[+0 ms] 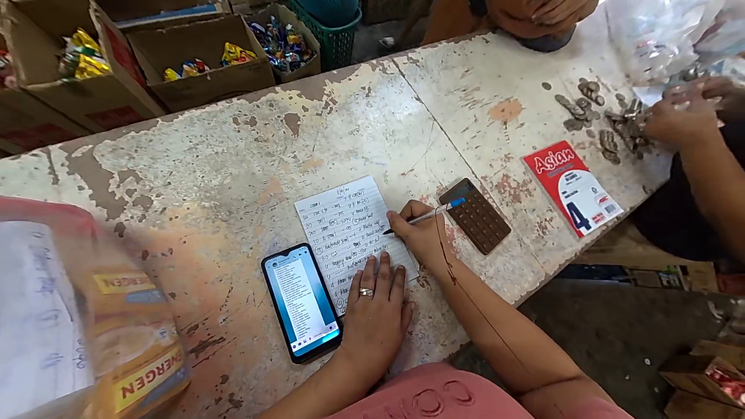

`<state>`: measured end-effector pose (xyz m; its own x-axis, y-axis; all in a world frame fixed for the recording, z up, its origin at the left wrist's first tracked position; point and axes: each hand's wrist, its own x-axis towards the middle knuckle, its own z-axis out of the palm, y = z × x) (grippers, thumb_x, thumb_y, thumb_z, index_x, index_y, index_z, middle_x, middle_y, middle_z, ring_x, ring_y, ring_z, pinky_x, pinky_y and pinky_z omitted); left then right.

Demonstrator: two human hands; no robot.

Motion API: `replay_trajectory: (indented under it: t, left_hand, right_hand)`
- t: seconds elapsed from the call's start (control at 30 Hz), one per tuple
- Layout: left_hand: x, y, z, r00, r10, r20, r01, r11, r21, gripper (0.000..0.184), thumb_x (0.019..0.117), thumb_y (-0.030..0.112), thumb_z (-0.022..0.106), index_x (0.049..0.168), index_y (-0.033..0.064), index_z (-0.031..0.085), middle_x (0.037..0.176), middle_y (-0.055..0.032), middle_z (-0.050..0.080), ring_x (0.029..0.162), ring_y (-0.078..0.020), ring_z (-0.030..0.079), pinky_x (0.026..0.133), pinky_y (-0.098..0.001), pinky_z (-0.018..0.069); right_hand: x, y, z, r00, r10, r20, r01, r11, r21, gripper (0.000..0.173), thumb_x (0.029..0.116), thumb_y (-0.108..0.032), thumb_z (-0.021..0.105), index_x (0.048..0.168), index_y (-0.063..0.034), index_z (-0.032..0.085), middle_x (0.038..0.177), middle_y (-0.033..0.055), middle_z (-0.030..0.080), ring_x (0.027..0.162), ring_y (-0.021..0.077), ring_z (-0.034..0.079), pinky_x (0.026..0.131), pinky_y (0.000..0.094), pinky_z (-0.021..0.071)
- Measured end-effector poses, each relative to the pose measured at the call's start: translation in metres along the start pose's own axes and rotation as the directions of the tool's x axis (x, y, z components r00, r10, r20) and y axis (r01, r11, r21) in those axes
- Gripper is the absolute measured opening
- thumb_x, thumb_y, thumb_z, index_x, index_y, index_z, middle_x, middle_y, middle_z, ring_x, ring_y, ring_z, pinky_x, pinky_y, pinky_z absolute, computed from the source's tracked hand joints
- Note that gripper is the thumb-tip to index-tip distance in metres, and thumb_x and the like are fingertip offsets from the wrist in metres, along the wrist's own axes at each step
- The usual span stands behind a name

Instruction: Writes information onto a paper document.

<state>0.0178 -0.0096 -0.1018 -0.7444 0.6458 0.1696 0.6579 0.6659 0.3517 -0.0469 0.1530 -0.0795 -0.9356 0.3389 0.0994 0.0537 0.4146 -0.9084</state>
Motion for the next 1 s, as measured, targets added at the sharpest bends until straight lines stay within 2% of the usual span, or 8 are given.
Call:
replay_trajectory:
  t: [0.23,0.4,0.53,0.67,0.8,0.9,1.0]
  left_hand:
    - [-0.0003,-0.0011,0.0010,1.000,0.006,0.002,-0.006,1.000,-0.005,0.056,0.1020,0.045,0.046,0.143,0.0085,0.059,0.153,-0.0195,0.050,0.140,-0.0429,0.048,0.111,-0.0584,0.0408]
    - [0.0001,-0.0008,0.0001,1.000,0.002,0.007,-0.002,1.000,-0.024,0.056,0.1021,0.045,0.047,0.143,0.0079,0.059,0.153,-0.0197,0.050,0.141,-0.0430,0.048,0.112,-0.0586,0.0407]
    - [-0.0002,-0.0010,0.0010,1.000,0.005,-0.002,-0.005,1.000,-0.013,0.056,0.1018,0.045,0.046,0.142,0.0085,0.059,0.153,-0.0190,0.051,0.140,-0.0426,0.048,0.111,-0.0582,0.0411]
    - [0.0000,-0.0011,0.0008,1.000,0.005,0.001,-0.005,1.000,-0.012,0.057,0.1017,0.045,0.047,0.143,0.0083,0.059,0.153,-0.0194,0.050,0.141,-0.0428,0.048,0.112,-0.0584,0.0406]
    - [-0.0006,-0.0004,-0.0003,1.000,0.004,0.006,-0.004,1.000,-0.006,0.057,0.1018,0.046,0.046,0.143,0.0084,0.058,0.153,-0.0198,0.050,0.141,-0.0427,0.048,0.111,-0.0583,0.0411]
    - [-0.0007,-0.0003,0.0000,1.000,0.003,0.000,-0.003,1.000,-0.006,0.057,0.1017,0.046,0.046,0.143,0.0083,0.059,0.153,-0.0196,0.050,0.141,-0.0430,0.047,0.111,-0.0584,0.0411]
    - [0.0003,-0.0005,-0.0006,1.000,0.007,0.005,-0.007,1.000,-0.007,0.058,0.1016,0.046,0.047,0.143,0.0080,0.059,0.153,-0.0199,0.050,0.141,-0.0430,0.048,0.111,-0.0584,0.0412]
  right_hand:
    - [0.0005,0.0029,0.0007,0.999,-0.045,0.022,0.045,0.999,-0.016,0.031,0.0929,-0.006,0.069,0.067,-0.0080,0.053,0.054,-0.0022,0.052,0.046,0.0010,0.049,0.045,0.0160,0.0394]
    - [0.0057,0.0043,-0.0016,0.998,-0.023,0.061,0.027,0.998,-0.062,0.028,0.0926,-0.011,0.068,0.069,-0.0093,0.053,0.058,-0.0055,0.052,0.051,-0.0013,0.050,0.050,0.0170,0.0422]
    - [0.0052,0.0063,0.0004,0.998,-0.046,0.052,0.050,0.996,-0.079,0.030,0.0913,-0.010,0.068,0.066,-0.0114,0.051,0.056,-0.0071,0.048,0.049,-0.0024,0.045,0.048,0.0163,0.0363]
    - [0.0054,0.0034,-0.0012,0.998,-0.014,0.059,0.017,0.998,-0.065,0.029,0.0908,-0.008,0.069,0.066,-0.0107,0.053,0.056,-0.0066,0.050,0.049,-0.0022,0.047,0.048,0.0161,0.0394]
    - [0.0014,0.0038,-0.0016,0.998,-0.030,0.050,0.035,0.995,-0.090,0.029,0.0912,-0.010,0.068,0.067,-0.0109,0.053,0.055,-0.0046,0.048,0.047,0.0003,0.044,0.046,0.0175,0.0354]
    - [0.0022,0.0000,-0.0006,0.998,-0.046,0.049,0.052,0.992,-0.117,0.032,0.0902,-0.007,0.070,0.064,-0.0096,0.052,0.053,-0.0045,0.047,0.045,-0.0001,0.042,0.045,0.0173,0.0337]
    - [0.0059,0.0021,-0.0019,0.998,-0.035,0.049,0.040,0.994,-0.106,0.031,0.0898,-0.007,0.067,0.065,-0.0116,0.050,0.055,-0.0073,0.044,0.048,-0.0021,0.041,0.047,0.0160,0.0336]
